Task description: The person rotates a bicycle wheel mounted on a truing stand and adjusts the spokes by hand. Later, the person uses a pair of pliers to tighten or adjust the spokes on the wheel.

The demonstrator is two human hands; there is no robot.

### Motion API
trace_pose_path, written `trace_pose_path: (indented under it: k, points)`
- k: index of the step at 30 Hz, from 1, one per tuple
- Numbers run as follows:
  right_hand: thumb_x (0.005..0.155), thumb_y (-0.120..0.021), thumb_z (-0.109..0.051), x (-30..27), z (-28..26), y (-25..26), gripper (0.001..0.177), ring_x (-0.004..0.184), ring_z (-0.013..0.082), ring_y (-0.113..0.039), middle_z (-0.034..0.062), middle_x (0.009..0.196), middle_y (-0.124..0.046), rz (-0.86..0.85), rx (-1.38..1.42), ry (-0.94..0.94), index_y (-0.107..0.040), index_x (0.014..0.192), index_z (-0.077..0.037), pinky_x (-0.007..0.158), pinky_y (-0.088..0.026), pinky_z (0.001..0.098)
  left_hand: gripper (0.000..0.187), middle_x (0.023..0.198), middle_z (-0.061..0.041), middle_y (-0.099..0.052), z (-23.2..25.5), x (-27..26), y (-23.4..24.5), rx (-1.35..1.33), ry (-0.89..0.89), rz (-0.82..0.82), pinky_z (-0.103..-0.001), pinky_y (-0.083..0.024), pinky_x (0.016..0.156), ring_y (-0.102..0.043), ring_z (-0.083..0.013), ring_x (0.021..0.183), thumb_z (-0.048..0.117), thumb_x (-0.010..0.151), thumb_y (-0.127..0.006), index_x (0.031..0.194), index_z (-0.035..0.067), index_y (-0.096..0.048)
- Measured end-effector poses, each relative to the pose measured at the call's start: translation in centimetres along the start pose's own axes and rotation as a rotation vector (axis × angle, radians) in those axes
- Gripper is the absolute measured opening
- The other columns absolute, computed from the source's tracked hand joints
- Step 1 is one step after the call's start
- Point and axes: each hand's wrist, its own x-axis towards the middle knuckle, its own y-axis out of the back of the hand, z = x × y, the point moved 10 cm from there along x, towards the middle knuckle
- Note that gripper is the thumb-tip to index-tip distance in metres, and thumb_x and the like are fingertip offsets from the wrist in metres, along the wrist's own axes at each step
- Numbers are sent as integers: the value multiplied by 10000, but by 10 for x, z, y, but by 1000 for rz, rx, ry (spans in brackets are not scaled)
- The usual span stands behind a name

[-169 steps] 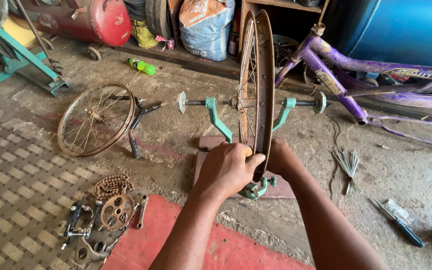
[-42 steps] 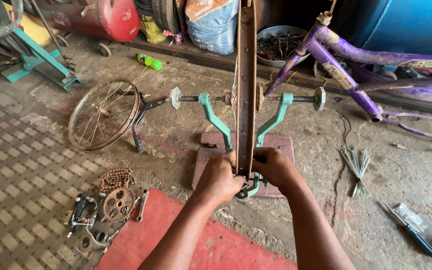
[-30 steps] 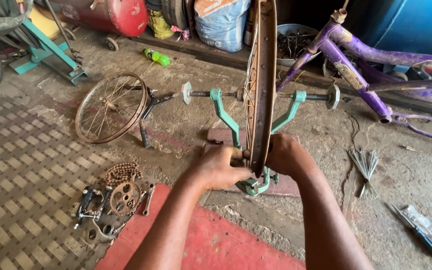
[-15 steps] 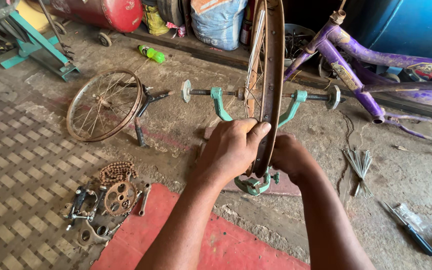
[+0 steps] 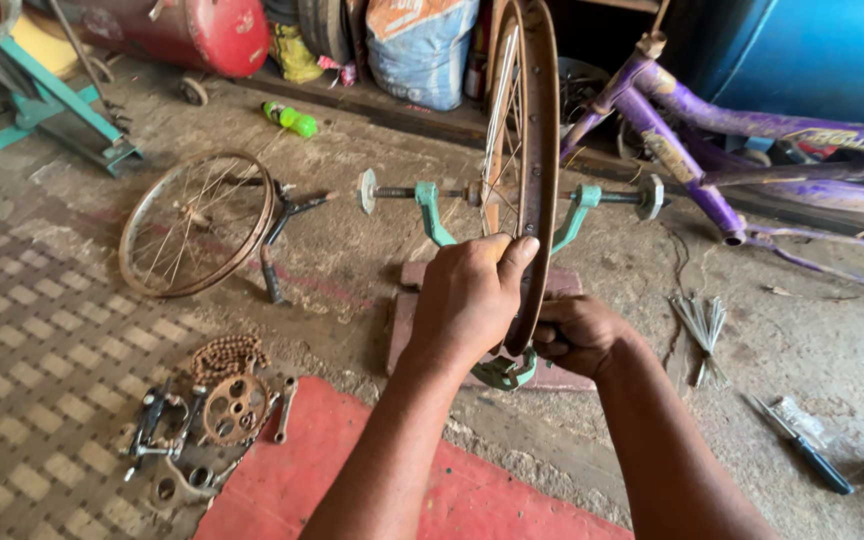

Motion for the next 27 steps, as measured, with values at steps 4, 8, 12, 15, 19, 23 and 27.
trace_pose_path:
  k: [4, 8, 12, 15, 19, 23, 27]
  points:
    - [911, -662, -99, -12, -33, 3, 136, 605, 165, -659, 132, 809, -766, 362, -691, 50, -744, 988, -23, 504, -440, 273, 405, 786, -187, -708, -6, 2, -3, 39, 108, -105, -506, -525, 660, -702, -391, 765, 420, 999, -564, 869, 66, -713]
    - [921, -741, -281, -25, -84, -25, 252, 825, 268, -743, 169, 951, -777, 725, -1658, -54, -746, 1030, -54, 737, -597, 402, 406, 794, -171, -722, -10, -2, -3, 83, 146, -155, -495, -538, 661, -715, -369, 763, 438, 985, -568, 866, 82, -724]
    - [886, -756, -242, -27, -88, -43, 246, 813, 261, -797, 167, 965, -790, 733, -1745, -197, -729, 1051, -61, 742, -664, 412, 433, 796, -177, -721, -8, -1, -3, 138, 107, -178, -506, -533, 669, -709, -378, 764, 439, 990, -574, 820, 70, -725]
    - [809, -839, -302, -30, -90, -54, 299, 882, 302, -737, 159, 947, -771, 743, -1686, -33, -765, 994, -80, 810, -598, 428, 469, 784, -183, -718, -15, -5, -10, 190, 133, -234, -512, -528, 675, -706, -382, 760, 442, 1002, -571, 794, 46, -709]
    - [712, -933, -380, -16, -76, -43, 448, 850, 252, -760, 127, 913, -762, 642, -1829, -242, -755, 985, -73, 805, -621, 374, 456, 782, -200, -710, -10, -7, -9, 184, 71, -188, -519, -522, 674, -697, -399, 768, 415, 1003, -591, 785, 32, -706]
    - [723, -921, -326, -5, -78, -42, 393, 812, 246, -760, 131, 888, -762, 597, -1856, -101, -755, 974, -73, 779, -621, 367, 418, 785, -198, -714, -11, -5, -9, 148, 93, -152, -516, -529, 674, -706, -395, 764, 399, 986, -599, 791, 48, -718]
    - [820, -829, -233, -1, -74, -24, 232, 773, 231, -770, 133, 873, -776, 647, -1548, -80, -764, 956, -57, 740, -635, 376, 403, 791, -196, -718, -7, -3, -5, 111, 63, -110, -514, -532, 679, -708, -396, 766, 388, 984, -600, 805, 49, -723]
